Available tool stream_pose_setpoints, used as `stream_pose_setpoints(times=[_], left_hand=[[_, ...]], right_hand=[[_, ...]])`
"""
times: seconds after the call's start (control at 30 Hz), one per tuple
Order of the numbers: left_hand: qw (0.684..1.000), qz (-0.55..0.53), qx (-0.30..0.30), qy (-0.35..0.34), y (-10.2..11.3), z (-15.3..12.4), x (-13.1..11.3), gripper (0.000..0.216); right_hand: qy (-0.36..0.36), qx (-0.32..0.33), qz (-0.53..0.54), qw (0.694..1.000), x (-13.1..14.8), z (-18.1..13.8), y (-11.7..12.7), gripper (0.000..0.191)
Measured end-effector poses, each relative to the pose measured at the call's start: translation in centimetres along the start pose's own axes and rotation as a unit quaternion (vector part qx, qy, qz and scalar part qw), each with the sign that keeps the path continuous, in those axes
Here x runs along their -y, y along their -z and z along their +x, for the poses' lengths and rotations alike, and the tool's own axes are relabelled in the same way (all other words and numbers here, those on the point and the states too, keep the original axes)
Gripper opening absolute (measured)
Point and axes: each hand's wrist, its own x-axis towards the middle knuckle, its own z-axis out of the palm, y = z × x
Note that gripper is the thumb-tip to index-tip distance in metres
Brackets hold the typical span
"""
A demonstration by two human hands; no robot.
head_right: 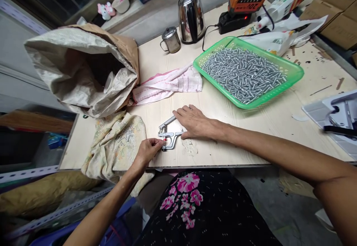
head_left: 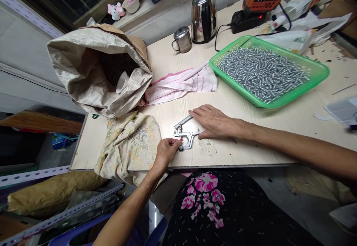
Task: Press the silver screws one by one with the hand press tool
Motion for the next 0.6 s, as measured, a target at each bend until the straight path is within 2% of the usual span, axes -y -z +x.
stream_pose_setpoints(times=[0.1, 0.3, 0.47, 0.6], left_hand=[[1.000, 0.000, -0.003, 0.006, 0.0, -0.2, -0.1, 0.042], [1.000, 0.001, -0.007, 0.014, 0.2, -0.6, -0.5, 0.043], [1.000, 0.003, -0.001, 0.011, 0.2, -0.8, -0.5, 0.043], [1.000, 0.010, 0.006, 0.006, 0.0, -0.3, 0.2, 0.040]], right_hand=[[-0.045, 0.008, 0.007, 0.999, 0.2, -0.4, 0.0, 0.083], [-0.053, 0.037, -0.020, 0.998, 0.9, -0.3, 1.0, 0.050], [-0.057, 0.050, -0.035, 0.996, 1.0, -0.1, 1.1, 0.051], [-0.057, 0.034, -0.022, 0.998, 0.9, -0.6, 0.8, 0.057]])
